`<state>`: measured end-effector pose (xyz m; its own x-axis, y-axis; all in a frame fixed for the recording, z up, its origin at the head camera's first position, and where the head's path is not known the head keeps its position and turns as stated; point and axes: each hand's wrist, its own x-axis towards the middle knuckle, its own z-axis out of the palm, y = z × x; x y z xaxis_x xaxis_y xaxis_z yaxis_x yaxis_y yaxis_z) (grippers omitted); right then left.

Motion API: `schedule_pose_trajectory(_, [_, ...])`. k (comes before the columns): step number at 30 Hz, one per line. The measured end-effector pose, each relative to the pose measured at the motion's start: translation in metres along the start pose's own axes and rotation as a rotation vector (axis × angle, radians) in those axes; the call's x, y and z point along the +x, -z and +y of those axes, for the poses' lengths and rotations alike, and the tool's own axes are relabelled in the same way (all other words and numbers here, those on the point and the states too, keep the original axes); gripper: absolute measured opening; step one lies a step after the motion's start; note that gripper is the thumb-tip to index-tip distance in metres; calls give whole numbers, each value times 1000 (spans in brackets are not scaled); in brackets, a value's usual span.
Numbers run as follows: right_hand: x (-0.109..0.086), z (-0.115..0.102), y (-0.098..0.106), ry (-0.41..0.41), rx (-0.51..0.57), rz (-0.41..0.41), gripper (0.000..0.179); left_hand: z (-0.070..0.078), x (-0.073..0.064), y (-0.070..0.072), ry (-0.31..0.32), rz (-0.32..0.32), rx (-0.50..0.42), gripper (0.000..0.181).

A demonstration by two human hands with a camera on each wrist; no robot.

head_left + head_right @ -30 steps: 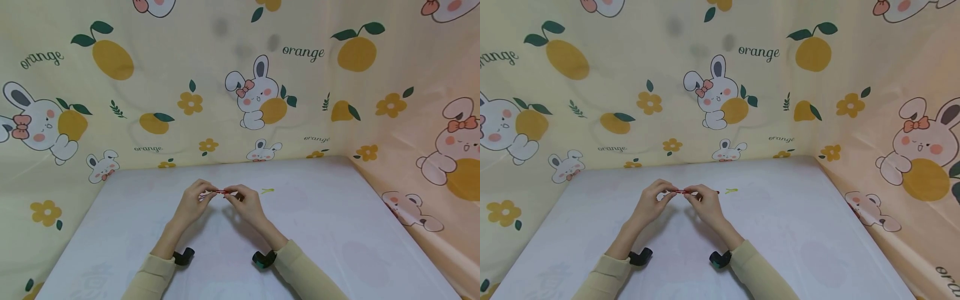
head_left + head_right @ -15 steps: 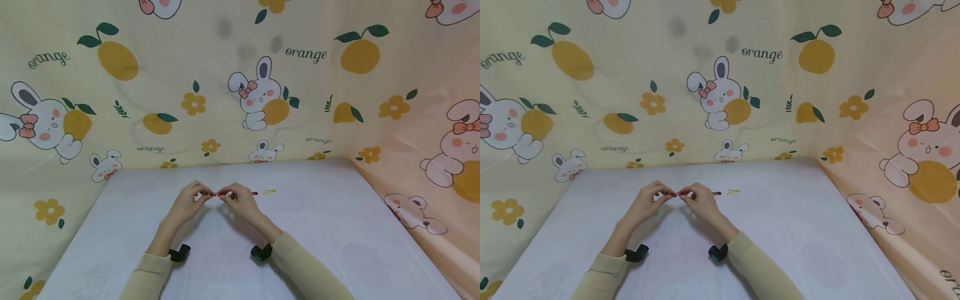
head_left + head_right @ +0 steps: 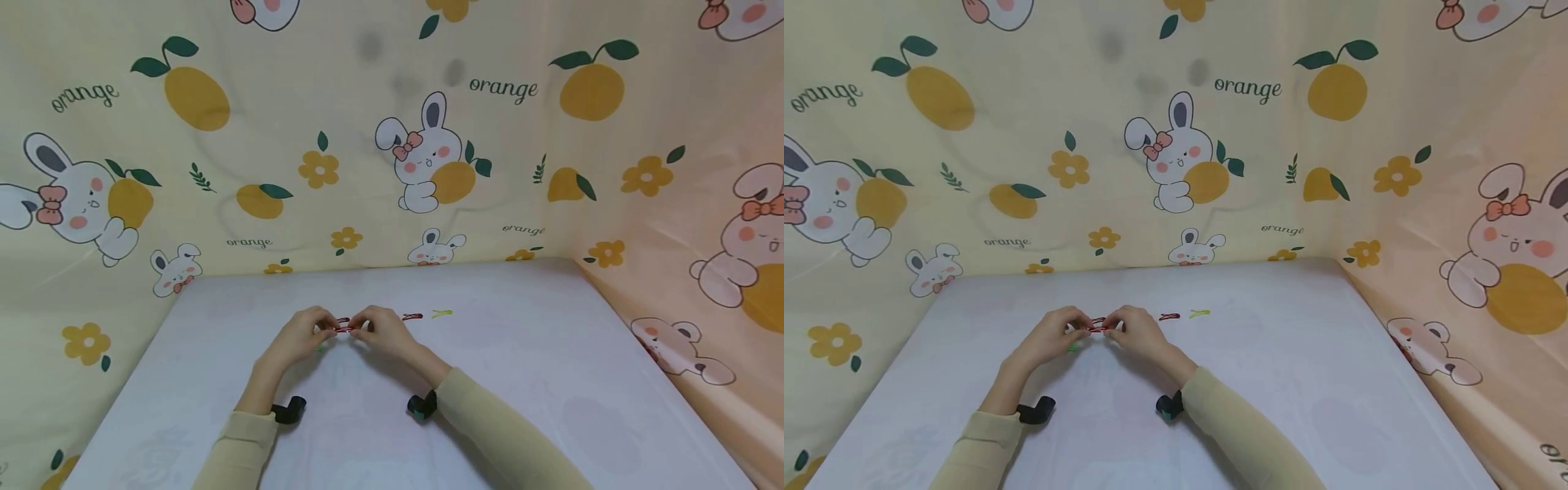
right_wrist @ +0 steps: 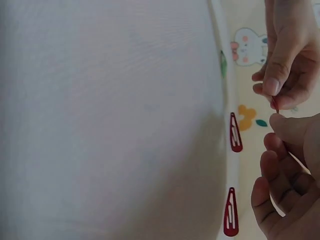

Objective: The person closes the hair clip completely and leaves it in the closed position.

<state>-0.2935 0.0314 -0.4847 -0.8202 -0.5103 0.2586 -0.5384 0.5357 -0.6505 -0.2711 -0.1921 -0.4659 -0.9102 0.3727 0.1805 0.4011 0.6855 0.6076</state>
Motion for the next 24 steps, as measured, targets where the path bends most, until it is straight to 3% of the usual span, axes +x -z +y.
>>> schedule_pose_trajectory(9, [2, 0, -9, -41, -21, -105, 8, -6, 0, -3, 74, -82, 31, 8])
schedule_pose_trajectory(24, [7, -1, -14, -83, -88, -197, 6, -7, -2, -8, 99, -102, 98, 9])
